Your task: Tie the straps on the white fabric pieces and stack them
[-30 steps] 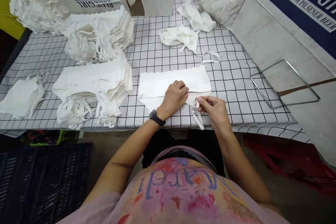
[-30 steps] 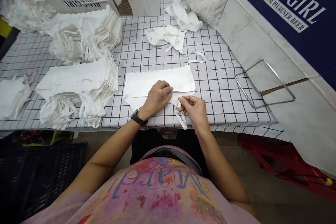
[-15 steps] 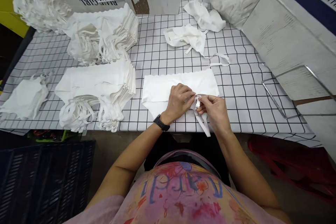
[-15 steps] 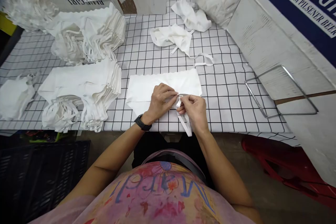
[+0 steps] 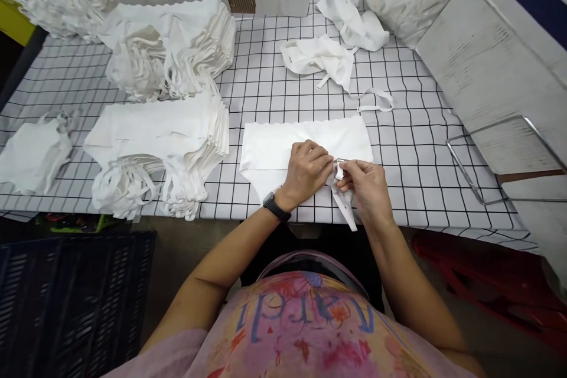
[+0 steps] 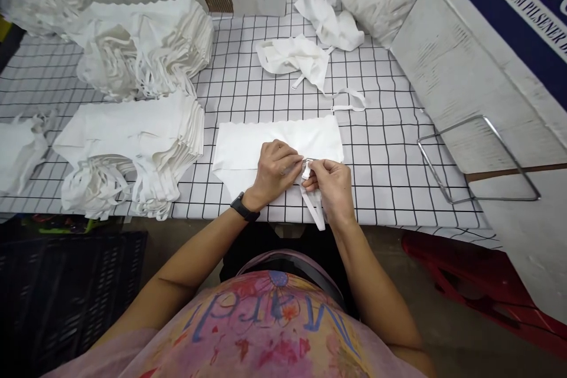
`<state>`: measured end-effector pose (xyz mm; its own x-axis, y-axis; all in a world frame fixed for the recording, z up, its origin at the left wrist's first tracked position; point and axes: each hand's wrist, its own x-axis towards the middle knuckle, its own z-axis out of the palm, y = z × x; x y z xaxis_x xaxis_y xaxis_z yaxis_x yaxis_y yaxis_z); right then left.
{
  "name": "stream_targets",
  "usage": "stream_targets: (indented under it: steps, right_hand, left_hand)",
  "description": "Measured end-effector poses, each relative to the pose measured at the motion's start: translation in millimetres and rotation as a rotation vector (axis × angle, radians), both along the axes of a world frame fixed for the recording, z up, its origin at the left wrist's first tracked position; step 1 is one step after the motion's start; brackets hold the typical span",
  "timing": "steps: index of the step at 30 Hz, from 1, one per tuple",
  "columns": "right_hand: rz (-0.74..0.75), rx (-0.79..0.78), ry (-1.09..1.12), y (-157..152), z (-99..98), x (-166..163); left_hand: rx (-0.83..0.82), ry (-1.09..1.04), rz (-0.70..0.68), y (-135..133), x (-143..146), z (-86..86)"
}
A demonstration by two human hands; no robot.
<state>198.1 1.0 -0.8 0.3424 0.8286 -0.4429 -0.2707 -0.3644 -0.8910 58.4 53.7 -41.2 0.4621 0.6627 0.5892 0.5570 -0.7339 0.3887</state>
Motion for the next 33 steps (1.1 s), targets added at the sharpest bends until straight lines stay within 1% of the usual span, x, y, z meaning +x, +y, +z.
stream_targets:
  steps: [6, 9, 14, 19, 25, 30, 33]
  right_hand:
    - [0.012, -0.012, 0.000, 3.0, 0.2, 1.2]
    - [0.014, -0.020, 0.000, 5.6, -1.3, 2.1]
    - [0.064, -0.037, -0.018, 8.7, -3.1, 5.4]
    - [0.100, -0.028, -0.049, 9.9, 0.5, 8.0]
    - [0.164, -0.050, -0.073, 9.2, 1.1, 9.6]
    - [0.127, -0.047, -0.042, 9.2, -1.7, 10.3]
    - [0.140, -0.067, -0.011, 10.3, -1.9, 12.3]
  left_hand:
    - [0.012, 0.057, -0.010, -0.3, -1.0, 2.0]
    - [0.007, 0.101, -0.038, -1.0, -1.4, 3.7]
    - [0.002, 0.149, -0.077, -2.1, 0.7, 3.5]
    - [0.029, 0.114, -0.089, -1.6, 2.3, 1.3]
    - [0.014, 0.115, -0.097, -0.9, 1.6, 2.3]
    - [0.044, 0.082, -0.113, 0.4, 1.8, 1.9]
    - [0.093, 0.066, -0.106, 0.7, 2.6, 0.2]
